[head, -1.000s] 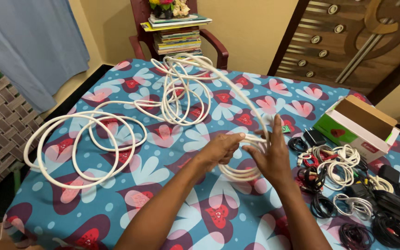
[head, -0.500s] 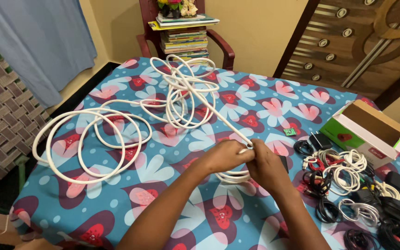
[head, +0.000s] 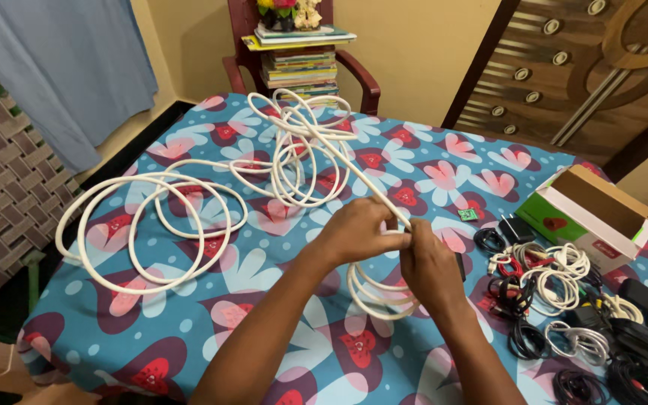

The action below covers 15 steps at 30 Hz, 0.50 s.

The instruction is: The person untangles and coils various white and black cables on a table. They separate tangled sections, loop the cables into neat circles, and place them in piles. The person handles multiple cable types, including power cords and audio cables, and arranges them systematically on the table.

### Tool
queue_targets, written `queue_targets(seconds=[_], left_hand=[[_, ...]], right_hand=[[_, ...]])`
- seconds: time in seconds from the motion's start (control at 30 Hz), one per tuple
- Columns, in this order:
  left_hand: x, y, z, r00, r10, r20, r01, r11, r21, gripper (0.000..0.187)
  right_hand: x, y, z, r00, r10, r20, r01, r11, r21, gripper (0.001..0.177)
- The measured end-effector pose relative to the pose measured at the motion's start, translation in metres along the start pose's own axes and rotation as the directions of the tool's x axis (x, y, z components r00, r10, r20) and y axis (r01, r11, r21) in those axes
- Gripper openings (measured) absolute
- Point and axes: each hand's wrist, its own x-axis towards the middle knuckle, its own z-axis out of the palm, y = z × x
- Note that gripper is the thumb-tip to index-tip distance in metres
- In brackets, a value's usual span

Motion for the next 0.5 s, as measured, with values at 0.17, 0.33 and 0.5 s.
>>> queue_targets(seconds=[0.17, 0.33, 0.5], left_hand=[[0.005, -0.001, -0.042, 0.997, 0.046, 0.066, -0.041, 0.996, -0.076, 0.037], [0.032, -0.057, -0.079, 0.782, 0.068, -0.619, 0.224, 0.897, 0.382, 0.061], [0.037, -0.127, -0.050, 0.907, 0.097, -0.410, 0.231, 0.700, 0.676, 0.019]], right_hand=[[0.006, 0.021, -0.018, 0.987, 0.147, -0.060, -0.153, 0.981, -0.122, 0.013], [0.009, 0.044, -0.040, 0.960, 0.155, -0.231, -0.211, 0.947, -0.240, 0.013], [0.005, 0.047, -0.040, 0.931, 0.192, -0.310, -0.222, 0.973, -0.064, 0.016]])
